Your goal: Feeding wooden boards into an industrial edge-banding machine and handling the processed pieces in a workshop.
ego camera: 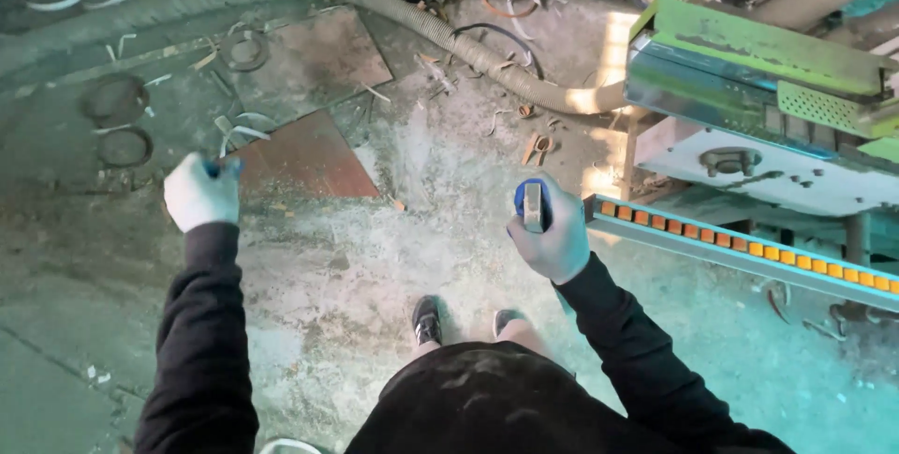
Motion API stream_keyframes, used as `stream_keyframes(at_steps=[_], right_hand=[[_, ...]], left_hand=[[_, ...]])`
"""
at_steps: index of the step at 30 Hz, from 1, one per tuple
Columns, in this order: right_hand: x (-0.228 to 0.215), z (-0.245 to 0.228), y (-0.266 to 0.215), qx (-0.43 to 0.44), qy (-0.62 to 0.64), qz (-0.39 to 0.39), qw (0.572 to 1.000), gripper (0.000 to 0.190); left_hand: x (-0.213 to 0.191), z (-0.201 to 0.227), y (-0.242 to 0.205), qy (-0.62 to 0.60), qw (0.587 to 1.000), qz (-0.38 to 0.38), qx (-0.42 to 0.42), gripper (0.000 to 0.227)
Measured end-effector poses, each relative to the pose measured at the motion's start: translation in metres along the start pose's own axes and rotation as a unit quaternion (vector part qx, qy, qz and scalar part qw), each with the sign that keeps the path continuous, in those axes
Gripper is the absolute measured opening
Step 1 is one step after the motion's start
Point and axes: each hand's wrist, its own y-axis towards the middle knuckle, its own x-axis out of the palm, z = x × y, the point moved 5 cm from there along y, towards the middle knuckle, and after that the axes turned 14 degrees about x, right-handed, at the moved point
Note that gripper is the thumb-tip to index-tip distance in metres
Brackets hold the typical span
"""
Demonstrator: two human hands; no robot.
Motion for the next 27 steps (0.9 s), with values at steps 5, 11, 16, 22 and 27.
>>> stream_keyframes(at_steps=[5, 11, 16, 22, 27], right_hand=[[0.003, 0.010, -0.004, -0.014, 0.028, 0.037, 0.999, 0.023], [-0.013, 0.018, 0.003, 0.069, 0.040, 0.079, 0.994, 0.019], [-0.045, -0.033, 0.021, 0.152, -0.053, 0.110, 0.981, 0.045], [-0.151, 0.012, -0.004, 0.119, -0.077, 0.133, 0.981, 0.105], [-0.226, 0.185, -0.154, 0.388, -0.136, 0.119, 0.904, 0.094]], left_hand=[[0.104, -0.024, -0.102, 0.139, 0.934, -0.323, 0.063, 0.128], [-0.102, 0.309, -0.116, -0.501, 0.785, -0.348, 0.103, 0.094], [-0.027, 0.489, -0.218, -0.628, 0.626, -0.414, 0.205, 0.130], [-0.007, 0.610, -0.187, -0.725, 0.600, -0.325, 0.090, 0.050], [0.000, 0.704, -0.138, -0.762, 0.453, -0.444, -0.130, 0.066]])
